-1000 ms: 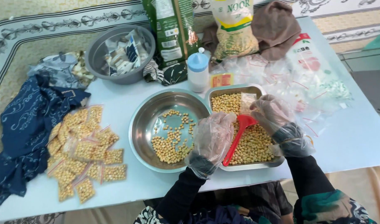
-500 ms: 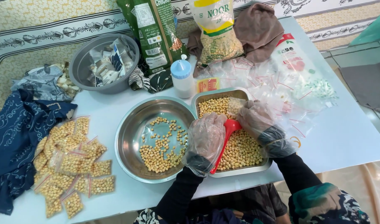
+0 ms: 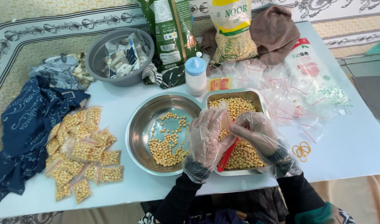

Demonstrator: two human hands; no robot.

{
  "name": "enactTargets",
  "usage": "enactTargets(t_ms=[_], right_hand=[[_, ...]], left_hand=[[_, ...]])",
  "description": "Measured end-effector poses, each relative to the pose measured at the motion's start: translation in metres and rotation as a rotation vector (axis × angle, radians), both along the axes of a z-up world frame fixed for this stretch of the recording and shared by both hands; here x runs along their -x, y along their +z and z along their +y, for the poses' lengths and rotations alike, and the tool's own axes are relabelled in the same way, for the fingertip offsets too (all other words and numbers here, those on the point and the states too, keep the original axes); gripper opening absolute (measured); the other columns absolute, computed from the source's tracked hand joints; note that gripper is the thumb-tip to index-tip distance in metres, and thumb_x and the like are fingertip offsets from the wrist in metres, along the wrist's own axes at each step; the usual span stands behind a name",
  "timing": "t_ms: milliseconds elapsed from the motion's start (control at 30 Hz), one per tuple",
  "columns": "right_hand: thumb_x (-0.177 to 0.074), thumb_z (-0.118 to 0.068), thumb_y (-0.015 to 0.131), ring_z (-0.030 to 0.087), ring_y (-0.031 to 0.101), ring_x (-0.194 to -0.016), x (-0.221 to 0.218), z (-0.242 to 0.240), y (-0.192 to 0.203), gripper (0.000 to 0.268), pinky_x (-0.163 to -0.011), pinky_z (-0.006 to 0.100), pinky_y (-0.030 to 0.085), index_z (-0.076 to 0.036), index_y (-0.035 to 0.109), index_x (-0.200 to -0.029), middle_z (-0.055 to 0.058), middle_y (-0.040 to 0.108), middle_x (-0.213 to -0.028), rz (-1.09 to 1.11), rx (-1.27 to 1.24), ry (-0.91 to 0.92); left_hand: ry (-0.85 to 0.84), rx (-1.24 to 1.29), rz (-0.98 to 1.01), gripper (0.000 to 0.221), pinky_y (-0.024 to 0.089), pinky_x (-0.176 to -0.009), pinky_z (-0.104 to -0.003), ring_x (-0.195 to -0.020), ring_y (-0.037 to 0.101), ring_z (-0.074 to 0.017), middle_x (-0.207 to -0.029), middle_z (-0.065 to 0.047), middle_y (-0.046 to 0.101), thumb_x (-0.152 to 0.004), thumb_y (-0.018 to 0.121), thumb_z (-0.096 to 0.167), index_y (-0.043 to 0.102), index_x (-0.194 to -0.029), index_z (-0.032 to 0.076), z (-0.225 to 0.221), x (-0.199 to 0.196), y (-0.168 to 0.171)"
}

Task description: Portioning nuts from a bowl into small plastic bags by hand.

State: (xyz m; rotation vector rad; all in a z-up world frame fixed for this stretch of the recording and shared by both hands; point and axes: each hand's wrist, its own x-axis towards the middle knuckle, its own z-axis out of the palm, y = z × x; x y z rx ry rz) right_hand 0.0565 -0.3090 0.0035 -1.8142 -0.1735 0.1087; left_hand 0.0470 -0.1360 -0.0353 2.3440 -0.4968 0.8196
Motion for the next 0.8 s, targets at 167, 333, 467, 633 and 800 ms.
enactTargets(t_ms=[167, 333, 467, 633, 800], right_hand=[[-0.077, -0.038, 0.088, 0.015, 0.059, -0.067, 0.005, 0.027, 0.002, 0.033, -0.059, 0.025, 0.045, -0.006, 0.08, -0.077, 0.012, 0.074, -0.087, -0.018, 0.155, 0.018], [-0.081, -0.039, 0.083, 0.019, 0.059, -0.071, 0.008, 0.045, 0.017, 0.033, -0.065, 0.03, 0.047, -0.006, 0.081, -0.078, 0.014, 0.075, -0.091, 0.041, 0.209, 0.109], [-0.083, -0.036, 0.082, 0.018, 0.06, -0.078, 0.009, 0.057, 0.009, 0.029, -0.07, 0.031, 0.049, -0.007, 0.079, -0.081, 0.013, 0.076, -0.099, 0.06, 0.211, 0.159], [-0.088, -0.04, 0.076, 0.026, 0.067, -0.089, 0.019, 0.074, 0.055, 0.037, -0.078, 0.037, 0.054, -0.004, 0.08, -0.09, 0.018, 0.074, -0.109, 0.178, 0.3, 0.219], [-0.093, -0.043, 0.067, 0.028, 0.069, -0.096, 0.018, 0.085, 0.06, 0.039, -0.083, 0.039, 0.056, -0.006, 0.079, -0.1, 0.017, 0.071, -0.114, 0.196, 0.343, 0.249]], left_hand=[[0.101, 0.006, -0.066, 0.082, 0.052, -0.095, -0.05, -0.12, 0.064, -0.0341, -0.125, -0.009, 0.065, -0.069, 0.087, 0.048, 0.056, -0.141, 0.025, 0.026, 0.016, 0.011], [0.141, 0.045, -0.03, 0.072, 0.051, -0.097, -0.052, -0.117, 0.066, -0.0349, -0.122, -0.009, 0.067, -0.074, 0.085, 0.05, 0.059, -0.137, 0.027, 0.047, 0.028, 0.019], [0.119, 0.062, -0.02, 0.069, 0.049, -0.101, -0.052, -0.12, 0.065, -0.0308, -0.123, -0.007, 0.067, -0.076, 0.083, 0.05, 0.058, -0.137, 0.028, 0.064, 0.033, 0.018], [0.197, 0.016, -0.028, 0.06, 0.048, -0.1, -0.053, -0.116, 0.066, -0.0312, -0.121, -0.006, 0.068, -0.082, 0.078, 0.053, 0.061, -0.134, 0.03, 0.075, 0.038, 0.011], [0.16, 0.068, -0.003, 0.058, 0.047, -0.1, -0.055, -0.115, 0.067, -0.0345, -0.116, -0.011, 0.069, -0.078, 0.081, 0.049, 0.066, -0.128, 0.025, 0.088, 0.046, 0.015]])
